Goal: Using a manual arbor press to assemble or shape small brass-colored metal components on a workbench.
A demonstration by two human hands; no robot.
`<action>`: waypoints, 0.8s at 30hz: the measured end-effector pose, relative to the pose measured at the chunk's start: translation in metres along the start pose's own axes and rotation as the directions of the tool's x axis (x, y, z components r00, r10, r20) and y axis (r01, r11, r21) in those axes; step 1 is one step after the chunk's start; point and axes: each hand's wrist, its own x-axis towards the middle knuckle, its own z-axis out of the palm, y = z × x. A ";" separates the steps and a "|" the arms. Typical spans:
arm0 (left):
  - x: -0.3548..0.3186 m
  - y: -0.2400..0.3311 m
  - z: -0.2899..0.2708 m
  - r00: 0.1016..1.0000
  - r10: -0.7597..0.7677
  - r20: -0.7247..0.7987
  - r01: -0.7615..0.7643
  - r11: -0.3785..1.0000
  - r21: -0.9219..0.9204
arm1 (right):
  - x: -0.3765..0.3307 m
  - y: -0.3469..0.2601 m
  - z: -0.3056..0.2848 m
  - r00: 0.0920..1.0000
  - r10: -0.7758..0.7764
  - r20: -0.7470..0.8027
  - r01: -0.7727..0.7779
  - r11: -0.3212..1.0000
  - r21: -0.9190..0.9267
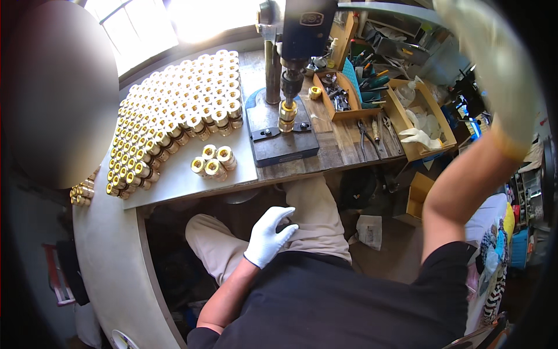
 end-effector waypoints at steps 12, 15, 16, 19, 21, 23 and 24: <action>0.187 0.213 0.045 0.493 0.869 0.037 -0.867 0.487 0.104 | -0.099 -0.082 0.169 0.975 -0.180 0.132 0.056 0.771 0.635; 0.209 0.210 0.068 0.503 0.841 0.199 -0.852 0.445 0.275 | -0.100 -0.095 0.184 0.989 -0.140 -0.039 0.139 0.834 0.534; 0.213 0.200 0.072 0.515 0.839 0.175 -0.841 0.456 0.291 | -0.094 -0.094 0.193 0.984 -0.025 0.175 -0.081 0.816 0.572; 0.204 0.195 0.065 0.561 0.800 0.214 -0.814 0.486 0.318 | -0.092 -0.104 0.193 0.952 0.022 0.305 -0.184 0.838 0.514; 0.201 0.191 0.060 0.538 0.827 0.162 -0.836 0.498 0.230 | -0.092 -0.100 0.197 0.975 -0.073 0.212 -0.065 0.812 0.580; 0.177 0.177 0.059 0.551 0.822 0.142 -0.830 0.523 0.193 | -0.098 -0.106 0.187 0.973 -0.001 0.230 -0.161 0.712 0.684; 0.161 0.165 0.051 0.569 0.812 0.133 -0.818 0.541 0.195 | -0.103 -0.105 0.191 0.983 0.022 0.184 -0.142 0.726 0.673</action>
